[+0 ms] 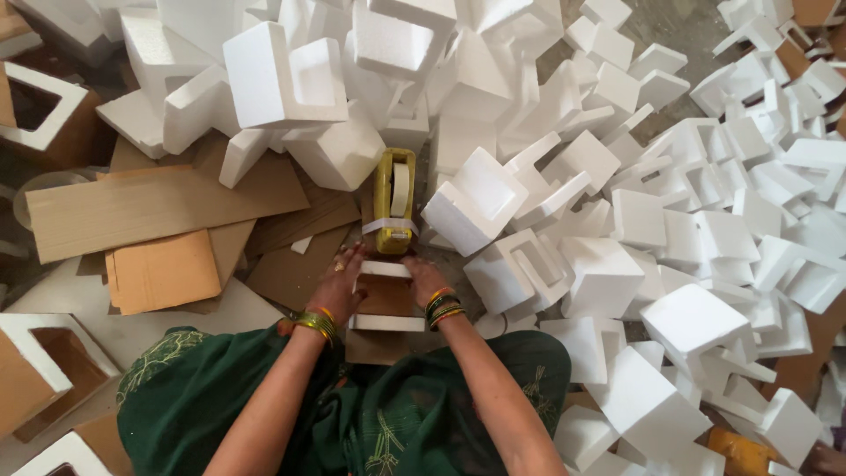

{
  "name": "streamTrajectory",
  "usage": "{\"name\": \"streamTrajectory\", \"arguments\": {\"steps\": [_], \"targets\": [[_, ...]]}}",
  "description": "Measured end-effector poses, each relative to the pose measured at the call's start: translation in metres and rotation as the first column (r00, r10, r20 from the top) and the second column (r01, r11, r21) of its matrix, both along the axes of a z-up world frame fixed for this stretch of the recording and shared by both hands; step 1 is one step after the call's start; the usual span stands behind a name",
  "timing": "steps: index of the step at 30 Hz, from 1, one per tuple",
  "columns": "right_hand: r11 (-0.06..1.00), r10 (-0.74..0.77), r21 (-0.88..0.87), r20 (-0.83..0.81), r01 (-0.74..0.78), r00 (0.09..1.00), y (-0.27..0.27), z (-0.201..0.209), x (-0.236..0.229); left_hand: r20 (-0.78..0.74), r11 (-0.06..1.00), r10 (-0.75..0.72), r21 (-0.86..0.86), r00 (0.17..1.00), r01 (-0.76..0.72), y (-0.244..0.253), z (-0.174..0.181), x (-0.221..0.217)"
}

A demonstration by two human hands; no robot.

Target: The person sits on the floor and assembles small packaging units by inserting white foam inserts into cardboard frames. They use a tape dispenser to secure the components together, repeating the process for multiple units.

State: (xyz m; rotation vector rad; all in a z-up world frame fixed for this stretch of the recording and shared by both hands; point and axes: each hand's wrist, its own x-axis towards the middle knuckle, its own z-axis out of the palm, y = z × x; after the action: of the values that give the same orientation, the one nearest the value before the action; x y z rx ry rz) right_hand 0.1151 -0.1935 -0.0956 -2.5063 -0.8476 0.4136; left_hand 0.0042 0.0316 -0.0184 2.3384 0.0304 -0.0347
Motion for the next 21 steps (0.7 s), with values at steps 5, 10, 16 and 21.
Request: {"name": "streamTrajectory", "arguments": {"steps": [5, 10, 16, 21], "targets": [[0.998, -0.010, -0.070, -0.082, 0.004, 0.997, -0.013, 0.015, -0.005, 0.065, 0.993, 0.092, -0.085, 0.994, -0.086, -0.006, -0.076, 0.010], [0.816, -0.354, 0.309, -0.400, 0.488, 0.845, 0.003, 0.049, 0.027, 0.167, 0.993, 0.099, -0.080, 0.981, -0.087, -0.022, -0.068, 0.011], [0.654, -0.348, 0.322, -0.675, 0.685, 0.650, 0.050, 0.056, 0.052, 0.169, 0.998, 0.057, -0.005, 0.984, -0.057, -0.020, -0.041, 0.003], [0.616, -0.198, 0.429, -0.728, 0.661, 0.656, 0.019, 0.061, -0.023, 0.199, 0.994, 0.098, 0.020, 0.975, -0.104, -0.023, -0.048, 0.003]]}}
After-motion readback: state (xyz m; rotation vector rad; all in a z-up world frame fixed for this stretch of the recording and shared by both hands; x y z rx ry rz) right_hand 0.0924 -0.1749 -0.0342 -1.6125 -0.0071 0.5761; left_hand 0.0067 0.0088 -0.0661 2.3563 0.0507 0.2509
